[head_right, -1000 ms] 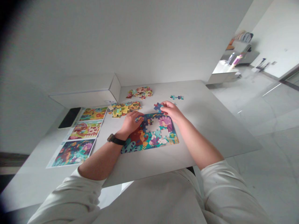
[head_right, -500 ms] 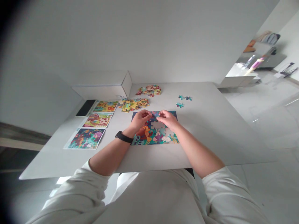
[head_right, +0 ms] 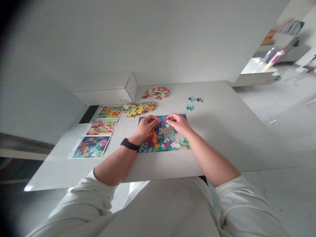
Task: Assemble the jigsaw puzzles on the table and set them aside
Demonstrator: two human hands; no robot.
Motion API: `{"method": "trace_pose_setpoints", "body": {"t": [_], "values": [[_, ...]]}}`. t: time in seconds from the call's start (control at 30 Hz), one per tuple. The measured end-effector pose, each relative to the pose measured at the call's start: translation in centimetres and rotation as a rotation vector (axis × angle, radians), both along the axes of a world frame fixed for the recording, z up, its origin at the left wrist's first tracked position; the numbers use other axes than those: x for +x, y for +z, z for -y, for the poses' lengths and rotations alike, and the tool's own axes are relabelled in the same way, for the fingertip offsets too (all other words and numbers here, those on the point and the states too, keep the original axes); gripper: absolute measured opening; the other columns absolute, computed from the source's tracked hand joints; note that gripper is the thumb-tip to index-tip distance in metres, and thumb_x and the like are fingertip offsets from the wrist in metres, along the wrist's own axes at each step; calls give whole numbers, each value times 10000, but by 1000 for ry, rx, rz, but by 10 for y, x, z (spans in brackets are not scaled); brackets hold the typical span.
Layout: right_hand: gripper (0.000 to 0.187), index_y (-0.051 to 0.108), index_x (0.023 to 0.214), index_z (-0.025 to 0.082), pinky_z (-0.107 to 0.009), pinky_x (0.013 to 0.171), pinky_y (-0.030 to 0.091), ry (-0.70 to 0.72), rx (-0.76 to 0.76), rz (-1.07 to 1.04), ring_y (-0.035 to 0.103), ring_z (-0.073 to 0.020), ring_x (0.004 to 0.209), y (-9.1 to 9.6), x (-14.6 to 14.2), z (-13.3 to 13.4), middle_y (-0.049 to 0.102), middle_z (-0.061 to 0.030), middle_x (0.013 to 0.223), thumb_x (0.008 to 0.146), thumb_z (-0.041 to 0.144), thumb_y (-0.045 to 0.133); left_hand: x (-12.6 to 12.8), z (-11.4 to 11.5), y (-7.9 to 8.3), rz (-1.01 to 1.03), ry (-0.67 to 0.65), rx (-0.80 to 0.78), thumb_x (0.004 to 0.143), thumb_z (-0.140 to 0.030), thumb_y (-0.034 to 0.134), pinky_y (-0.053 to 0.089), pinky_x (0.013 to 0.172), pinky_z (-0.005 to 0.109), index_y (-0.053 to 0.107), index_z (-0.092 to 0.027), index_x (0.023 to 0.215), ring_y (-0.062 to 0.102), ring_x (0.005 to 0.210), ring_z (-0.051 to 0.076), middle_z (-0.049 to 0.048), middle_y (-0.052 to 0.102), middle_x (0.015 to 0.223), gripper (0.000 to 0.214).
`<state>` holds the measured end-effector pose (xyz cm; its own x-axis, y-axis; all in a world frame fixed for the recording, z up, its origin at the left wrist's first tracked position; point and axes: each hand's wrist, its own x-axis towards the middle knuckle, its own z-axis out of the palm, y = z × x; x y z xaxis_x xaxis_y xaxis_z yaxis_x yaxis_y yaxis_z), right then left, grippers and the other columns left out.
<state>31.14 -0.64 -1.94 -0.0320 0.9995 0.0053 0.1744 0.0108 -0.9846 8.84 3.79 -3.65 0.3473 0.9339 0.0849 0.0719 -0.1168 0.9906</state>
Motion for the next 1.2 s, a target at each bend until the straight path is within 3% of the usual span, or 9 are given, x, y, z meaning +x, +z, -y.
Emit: {"method": "trace_pose_setpoints", "body": {"t": [0.23,0.47,0.63,0.8,1.2], "values": [[450,717,983,229,-269,551,421,-31,-64,-37,524,-139,634,-1,6,-1,625,20,767,727,574,852,-7,0,3,-5,56,12,863,-471,802,463,582,219,704,-191,1035,607,667,117,27,731,859,343],[401,716,998,225,-283,599,426,40,-12,40,525,-150,655,-6,2,0,638,20,748,789,557,798,-5,11,6,-168,-30,166,877,-376,809,501,670,235,747,-207,1187,658,759,125,55,783,1026,358],[287,724,995,236,-310,702,472,69,84,203,629,-180,741,-16,3,-1,728,-11,839,835,468,780,-7,11,11,-286,-45,220,872,-295,782,506,709,260,784,-198,1076,674,781,152,49,791,940,225],[189,735,944,242,-309,678,459,78,89,415,654,-186,712,-19,1,2,754,-6,818,839,390,787,-13,8,10,-408,-131,276,854,-259,773,509,720,271,798,-198,1029,663,753,158,37,795,896,187],[165,785,1053,256,-330,743,490,129,121,760,761,-243,850,-1,-9,11,835,-29,926,891,233,809,-13,13,17,-528,-156,274,834,-182,781,523,742,298,790,-228,961,716,780,197,18,786,874,135]]}}
